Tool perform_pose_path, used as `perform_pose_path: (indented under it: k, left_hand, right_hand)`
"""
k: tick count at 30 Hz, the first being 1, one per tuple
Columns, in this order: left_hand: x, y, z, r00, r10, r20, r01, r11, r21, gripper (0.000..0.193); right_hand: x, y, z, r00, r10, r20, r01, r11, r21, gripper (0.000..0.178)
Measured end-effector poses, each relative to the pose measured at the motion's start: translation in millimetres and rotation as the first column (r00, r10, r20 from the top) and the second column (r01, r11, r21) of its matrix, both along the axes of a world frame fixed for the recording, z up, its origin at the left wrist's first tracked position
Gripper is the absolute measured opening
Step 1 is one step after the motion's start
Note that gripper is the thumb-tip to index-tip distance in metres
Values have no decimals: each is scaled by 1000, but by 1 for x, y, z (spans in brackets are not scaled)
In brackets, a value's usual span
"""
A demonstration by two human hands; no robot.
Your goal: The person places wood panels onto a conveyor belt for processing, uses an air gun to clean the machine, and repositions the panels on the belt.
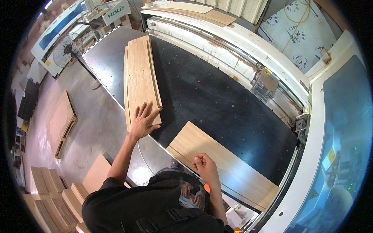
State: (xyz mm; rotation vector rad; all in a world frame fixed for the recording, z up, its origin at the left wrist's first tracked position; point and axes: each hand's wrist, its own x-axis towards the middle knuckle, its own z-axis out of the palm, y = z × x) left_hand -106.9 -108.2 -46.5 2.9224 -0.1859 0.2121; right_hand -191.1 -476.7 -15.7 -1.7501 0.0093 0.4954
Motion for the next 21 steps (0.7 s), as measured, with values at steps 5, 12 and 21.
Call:
perform_pose_path:
  k: [5, 12, 21]
  left_hand:
    - [25, 11, -3, 1000, 1, 10, -1, 1000, -12, 79]
    - [68, 13, -1, 998, 14, 56, -13, 1000, -15, 74]
    - [87, 24, -8, 999, 15, 38, -15, 1000, -11, 79]
  right_hand:
    - [0, -2, 3, 999, -46, 27, 46, 999, -7, 18]
    - [-4, -24, -1, 985, -135, 110, 143, 987, -71, 18]
    - [-44, -82, 11, 867, -256, 427, 440, 796, -416, 21]
